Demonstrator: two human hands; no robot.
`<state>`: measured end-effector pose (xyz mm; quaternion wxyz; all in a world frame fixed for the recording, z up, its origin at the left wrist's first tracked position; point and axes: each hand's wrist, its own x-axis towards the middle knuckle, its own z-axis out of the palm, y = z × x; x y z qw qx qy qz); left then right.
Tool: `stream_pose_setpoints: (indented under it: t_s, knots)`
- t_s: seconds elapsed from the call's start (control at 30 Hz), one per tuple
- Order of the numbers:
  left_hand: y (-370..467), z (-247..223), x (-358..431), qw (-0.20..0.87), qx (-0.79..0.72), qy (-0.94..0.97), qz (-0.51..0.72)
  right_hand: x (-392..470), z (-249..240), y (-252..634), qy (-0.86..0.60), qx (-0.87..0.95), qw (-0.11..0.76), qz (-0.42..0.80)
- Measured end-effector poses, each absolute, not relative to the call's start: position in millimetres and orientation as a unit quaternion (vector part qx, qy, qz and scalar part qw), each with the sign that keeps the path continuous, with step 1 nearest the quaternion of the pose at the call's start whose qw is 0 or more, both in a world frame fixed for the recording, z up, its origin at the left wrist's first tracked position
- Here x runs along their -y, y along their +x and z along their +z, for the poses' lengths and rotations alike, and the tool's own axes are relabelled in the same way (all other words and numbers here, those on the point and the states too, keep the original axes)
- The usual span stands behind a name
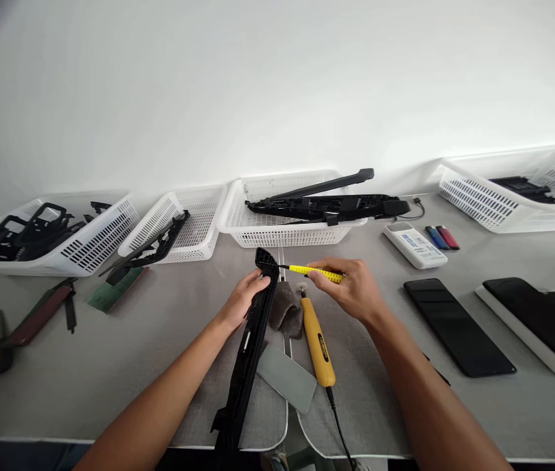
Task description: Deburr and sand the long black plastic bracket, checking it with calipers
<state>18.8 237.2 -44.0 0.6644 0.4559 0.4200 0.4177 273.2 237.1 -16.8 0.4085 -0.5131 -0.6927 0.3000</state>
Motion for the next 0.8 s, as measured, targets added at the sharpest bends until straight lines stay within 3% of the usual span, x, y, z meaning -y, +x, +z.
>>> stream_pose_setpoints:
  t_s: [0.8]
  knots:
    - [22.1,-45.5,-233.8,0.679,-0.406,0.458,0.404,-240.4,-24.6,268.3,-0.519,0.638,0.442,0.358]
